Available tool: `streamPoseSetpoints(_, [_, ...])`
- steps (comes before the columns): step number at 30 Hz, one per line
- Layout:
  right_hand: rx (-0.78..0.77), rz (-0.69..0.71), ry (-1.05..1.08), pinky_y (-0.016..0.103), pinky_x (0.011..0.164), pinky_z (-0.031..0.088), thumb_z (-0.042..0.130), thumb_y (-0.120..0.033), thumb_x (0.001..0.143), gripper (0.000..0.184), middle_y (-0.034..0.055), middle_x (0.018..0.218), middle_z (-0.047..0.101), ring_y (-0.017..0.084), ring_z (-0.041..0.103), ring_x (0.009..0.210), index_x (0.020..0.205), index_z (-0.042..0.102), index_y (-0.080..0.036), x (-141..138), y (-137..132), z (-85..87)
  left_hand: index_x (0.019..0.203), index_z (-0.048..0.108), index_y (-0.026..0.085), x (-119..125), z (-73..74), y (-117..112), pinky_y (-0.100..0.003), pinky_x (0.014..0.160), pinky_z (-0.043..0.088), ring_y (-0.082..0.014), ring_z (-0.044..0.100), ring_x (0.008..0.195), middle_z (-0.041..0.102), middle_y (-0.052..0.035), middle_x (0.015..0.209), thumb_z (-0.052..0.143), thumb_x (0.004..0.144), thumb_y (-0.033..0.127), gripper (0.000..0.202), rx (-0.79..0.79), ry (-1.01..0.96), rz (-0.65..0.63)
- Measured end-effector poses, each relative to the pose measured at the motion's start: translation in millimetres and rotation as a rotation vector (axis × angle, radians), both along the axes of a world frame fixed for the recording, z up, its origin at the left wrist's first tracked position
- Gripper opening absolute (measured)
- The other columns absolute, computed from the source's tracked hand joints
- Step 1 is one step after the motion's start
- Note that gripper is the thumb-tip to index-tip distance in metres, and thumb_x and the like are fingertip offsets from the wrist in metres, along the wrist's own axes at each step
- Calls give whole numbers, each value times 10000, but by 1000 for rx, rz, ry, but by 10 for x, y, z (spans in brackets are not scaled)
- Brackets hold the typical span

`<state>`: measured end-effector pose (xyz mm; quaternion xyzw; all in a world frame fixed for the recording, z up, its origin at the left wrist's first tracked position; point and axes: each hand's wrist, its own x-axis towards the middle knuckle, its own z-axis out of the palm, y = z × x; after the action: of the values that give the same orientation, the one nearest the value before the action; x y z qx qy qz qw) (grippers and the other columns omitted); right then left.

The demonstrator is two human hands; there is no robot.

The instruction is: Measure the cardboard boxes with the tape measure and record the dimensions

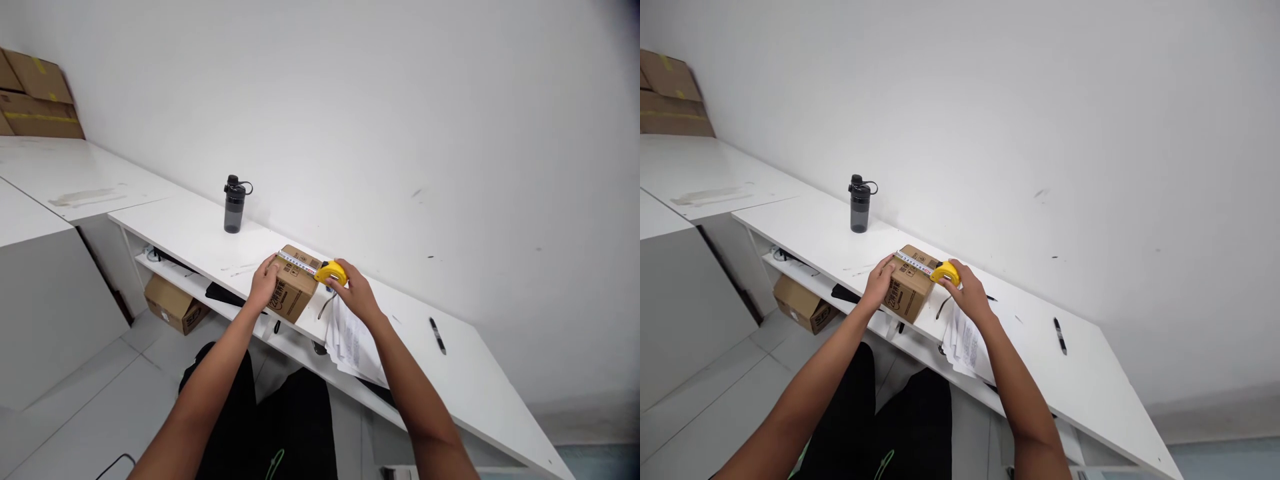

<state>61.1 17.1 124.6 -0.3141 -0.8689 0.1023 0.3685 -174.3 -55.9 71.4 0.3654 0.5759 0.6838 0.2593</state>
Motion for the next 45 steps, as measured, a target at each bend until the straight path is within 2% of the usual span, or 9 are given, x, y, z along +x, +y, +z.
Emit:
streamPoseSetpoints(12, [-68,-33,97,457,989,473,576,-548,865,567,119,1283,626,280,603,1142,1324,532,-217,72,-28,-29,1298,613,216,-27,-31,59,-392,1070,446,-244,569,1250,612,-64,1366,489,896,353,441,-2,29,0])
streamPoseSetpoints(20, [-77,-65,91,460,983,476,576,-543,867,563,121,1283,621,275,605,1135,1329,526,-225,206,-100,-147,1327,593,223,-22,-15,30,-402,978,508,-263,617,1165,633,-85,1326,483,906,393,467,-28,22,-26])
streamPoseSetpoints(25, [-74,-77,89,456,986,475,589,-547,854,567,111,1283,622,273,606,1136,1324,523,-237,196,-109,-145,1297,613,212,-31,-19,59,-403,1051,457,-254,595,1200,642,-77,1313,481,900,370,447,-16,64,9])
streamPoseSetpoints(29, [-106,-99,107,462,946,490,599,-553,839,587,117,1299,612,285,613,1109,1326,515,-236,193,-107,-156,1291,617,210,-30,-11,61,-394,1066,445,-249,585,1216,640,-69,1317,484,897,358,441,-11,68,6])
streamPoseSetpoints(32, [-159,-139,105,455,872,509,614,-565,820,673,129,1294,616,286,631,1042,1380,466,-223,180,-102,-162,1298,611,208,-21,7,43,-391,1059,452,-249,581,1223,628,-71,1337,480,900,352,443,-13,58,-2])
streamPoseSetpoints(34, [-148,-166,104,461,868,497,617,-580,808,695,130,1253,642,287,633,1005,1379,471,-211,151,-96,-152,1304,607,208,-17,15,34,-390,1055,457,-251,576,1231,618,-72,1352,480,900,349,446,-22,43,-2])
streamPoseSetpoints(39, [-13,-215,128,509,991,377,581,-597,822,541,94,1127,702,285,624,988,1214,590,-224,-23,-78,-76,1299,612,208,-20,-4,45,-396,1068,448,-249,564,1252,613,-68,1361,486,894,333,441,-10,25,0])
streamPoseSetpoints(45, [-89,-127,71,493,984,366,599,-560,821,496,92,1165,687,288,620,1017,1188,571,-227,-435,-65,89,1304,606,189,-17,6,37,-389,1082,434,-245,560,1257,605,-82,1371,491,892,326,449,5,8,-10])
